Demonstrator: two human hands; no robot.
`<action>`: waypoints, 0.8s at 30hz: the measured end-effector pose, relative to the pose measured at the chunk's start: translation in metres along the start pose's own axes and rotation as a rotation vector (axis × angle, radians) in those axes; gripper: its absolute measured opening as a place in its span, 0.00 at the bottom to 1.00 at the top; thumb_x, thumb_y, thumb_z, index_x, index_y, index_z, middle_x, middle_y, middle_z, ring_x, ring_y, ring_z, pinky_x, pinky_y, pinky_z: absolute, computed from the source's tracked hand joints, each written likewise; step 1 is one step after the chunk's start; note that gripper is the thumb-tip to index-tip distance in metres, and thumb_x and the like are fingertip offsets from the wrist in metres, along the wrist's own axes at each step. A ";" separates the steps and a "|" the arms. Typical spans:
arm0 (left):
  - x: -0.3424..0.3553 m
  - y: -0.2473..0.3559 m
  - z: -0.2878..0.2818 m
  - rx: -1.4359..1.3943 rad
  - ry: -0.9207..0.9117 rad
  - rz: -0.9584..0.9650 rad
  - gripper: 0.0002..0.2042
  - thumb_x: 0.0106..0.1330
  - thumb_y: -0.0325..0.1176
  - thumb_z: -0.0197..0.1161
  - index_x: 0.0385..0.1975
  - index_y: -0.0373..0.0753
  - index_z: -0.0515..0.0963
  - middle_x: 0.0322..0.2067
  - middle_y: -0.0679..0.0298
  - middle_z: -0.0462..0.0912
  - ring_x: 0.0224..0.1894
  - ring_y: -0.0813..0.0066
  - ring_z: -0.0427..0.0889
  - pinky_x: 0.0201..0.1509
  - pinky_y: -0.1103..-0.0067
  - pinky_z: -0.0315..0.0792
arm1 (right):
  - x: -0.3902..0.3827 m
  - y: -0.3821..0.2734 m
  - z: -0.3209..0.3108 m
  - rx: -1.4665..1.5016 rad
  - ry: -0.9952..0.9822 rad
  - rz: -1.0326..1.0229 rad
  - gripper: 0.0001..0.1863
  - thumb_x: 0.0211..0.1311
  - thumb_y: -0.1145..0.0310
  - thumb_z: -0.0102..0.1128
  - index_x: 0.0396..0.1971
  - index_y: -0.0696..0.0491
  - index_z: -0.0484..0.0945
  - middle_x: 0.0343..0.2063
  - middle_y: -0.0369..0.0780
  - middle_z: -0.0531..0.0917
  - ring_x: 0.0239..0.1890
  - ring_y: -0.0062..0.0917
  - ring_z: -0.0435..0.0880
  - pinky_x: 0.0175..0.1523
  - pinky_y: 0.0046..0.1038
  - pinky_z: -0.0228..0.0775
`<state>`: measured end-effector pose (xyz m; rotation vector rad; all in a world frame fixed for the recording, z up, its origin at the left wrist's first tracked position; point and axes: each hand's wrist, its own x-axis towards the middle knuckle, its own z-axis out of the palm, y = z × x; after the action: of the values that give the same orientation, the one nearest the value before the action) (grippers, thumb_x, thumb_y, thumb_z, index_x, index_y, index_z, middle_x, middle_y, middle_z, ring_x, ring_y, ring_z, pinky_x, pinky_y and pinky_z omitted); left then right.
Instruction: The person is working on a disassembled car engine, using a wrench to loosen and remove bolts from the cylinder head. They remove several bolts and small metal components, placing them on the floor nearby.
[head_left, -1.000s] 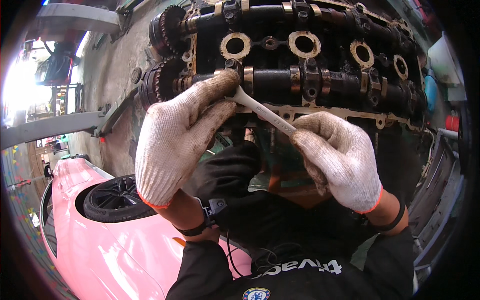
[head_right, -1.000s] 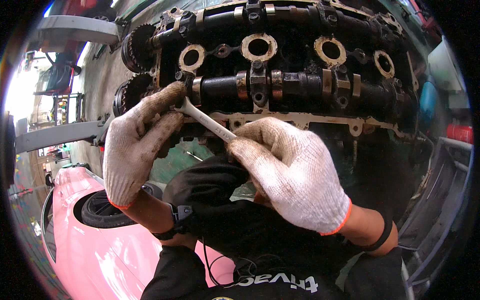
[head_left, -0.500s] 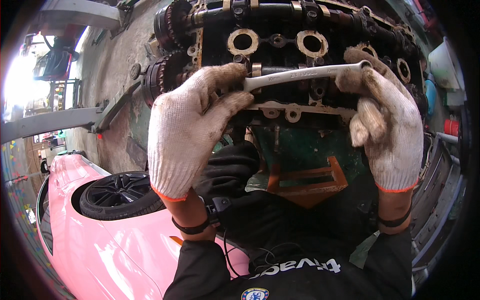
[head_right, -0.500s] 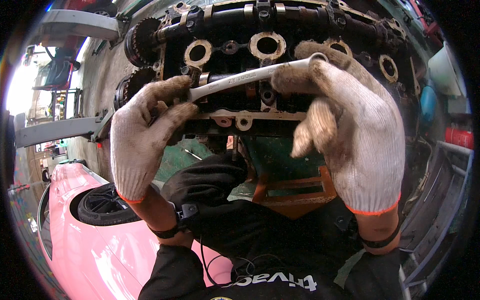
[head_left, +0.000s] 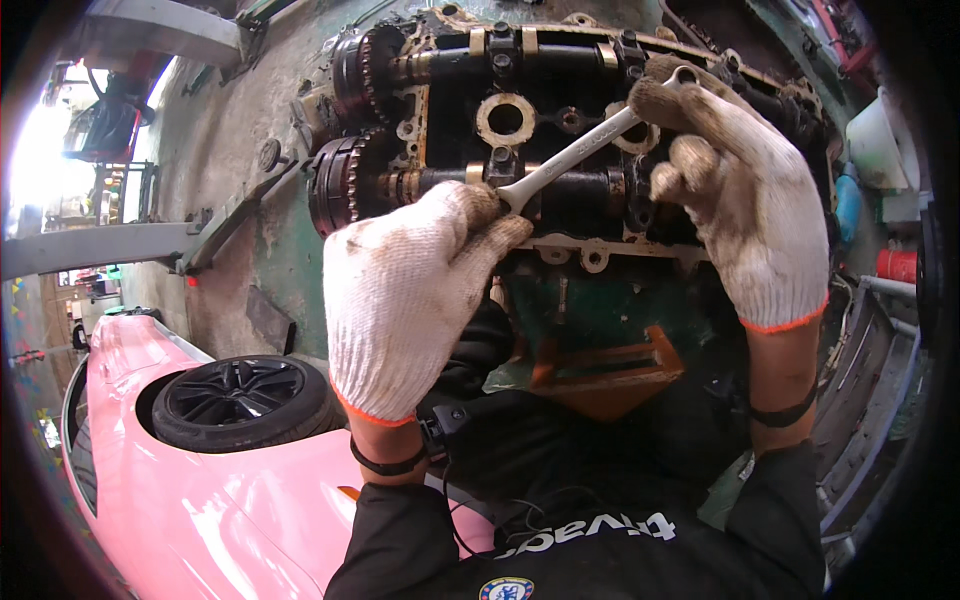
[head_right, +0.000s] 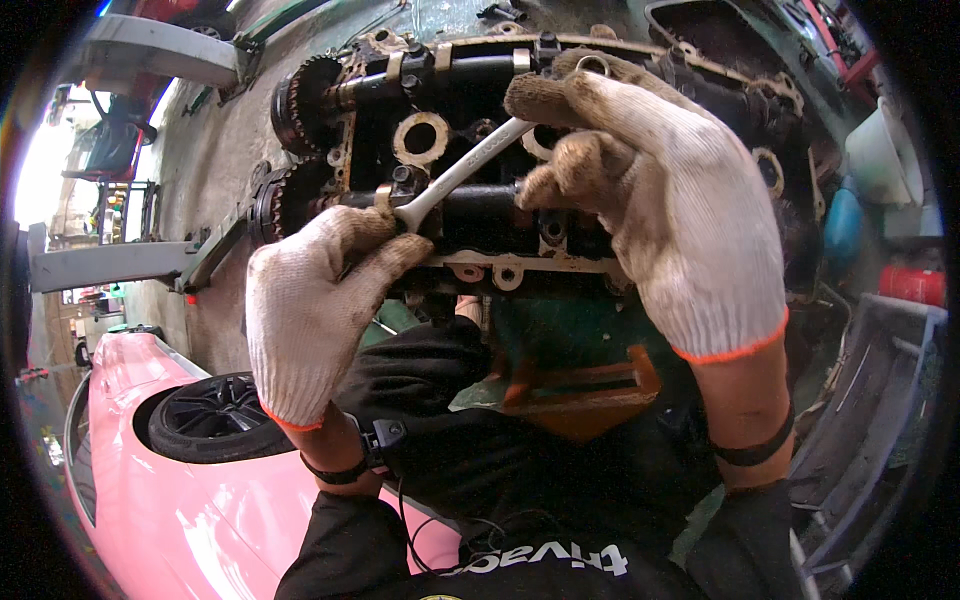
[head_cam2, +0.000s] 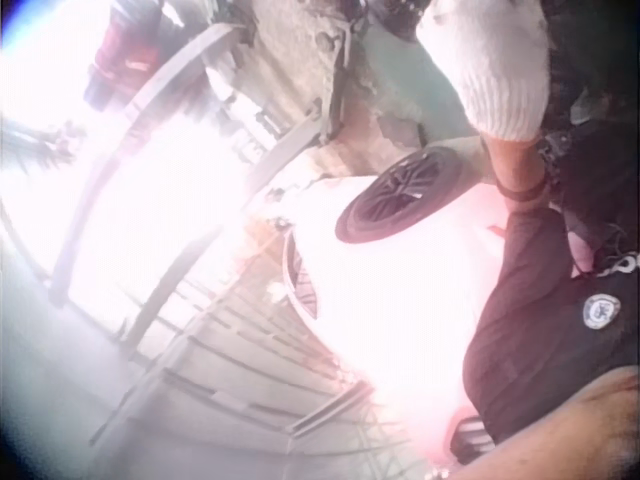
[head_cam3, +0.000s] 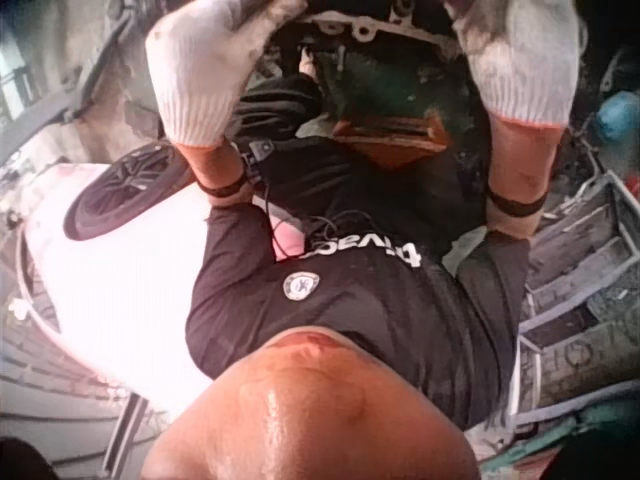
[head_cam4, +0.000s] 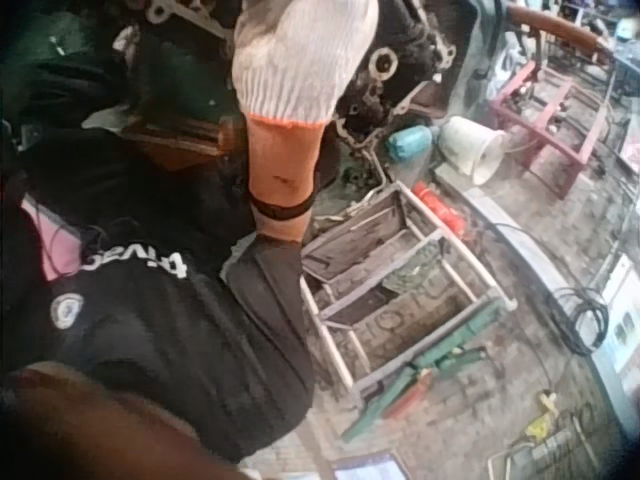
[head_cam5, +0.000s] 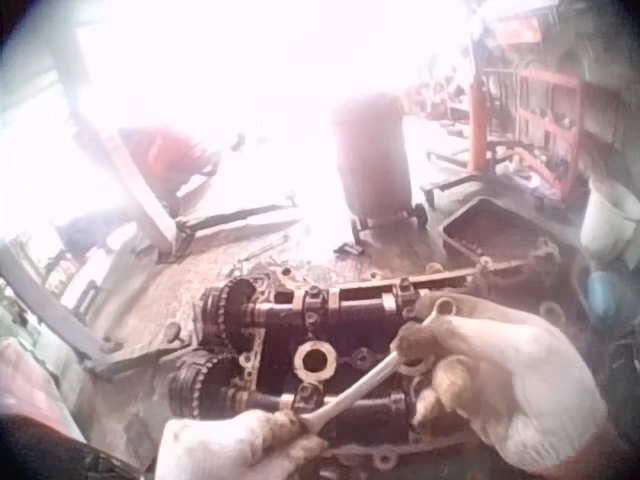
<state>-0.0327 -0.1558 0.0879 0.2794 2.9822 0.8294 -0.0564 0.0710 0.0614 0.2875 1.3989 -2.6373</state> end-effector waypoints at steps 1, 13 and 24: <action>0.001 -0.001 -0.001 0.045 -0.009 0.022 0.11 0.61 0.31 0.75 0.41 0.33 0.86 0.28 0.55 0.89 0.28 0.79 0.87 0.33 0.80 0.78 | 0.005 -0.002 0.006 -0.007 0.045 0.028 0.18 0.78 0.68 0.51 0.56 0.67 0.76 0.43 0.45 0.86 0.26 0.14 0.76 0.37 0.24 0.81; -0.003 -0.031 -0.038 0.008 0.224 0.237 0.13 0.66 0.34 0.71 0.47 0.36 0.87 0.36 0.53 0.90 0.31 0.69 0.91 0.37 0.78 0.83 | 0.067 -0.003 0.089 -0.371 -0.061 0.183 0.10 0.73 0.65 0.59 0.39 0.56 0.82 0.29 0.33 0.84 0.22 0.12 0.78 0.30 0.18 0.76; -0.004 -0.064 -0.081 -0.388 0.633 -0.017 0.12 0.69 0.30 0.69 0.50 0.34 0.86 0.28 0.70 0.85 0.24 0.91 0.72 0.26 0.88 0.65 | 0.031 0.046 0.125 -1.546 -0.456 -0.883 0.06 0.64 0.70 0.63 0.31 0.56 0.78 0.16 0.44 0.81 0.18 0.39 0.83 0.28 0.35 0.76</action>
<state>-0.0456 -0.2516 0.1240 -0.0372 3.2311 1.7436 -0.0889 -0.0598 0.0859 -1.1737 3.0720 -0.9201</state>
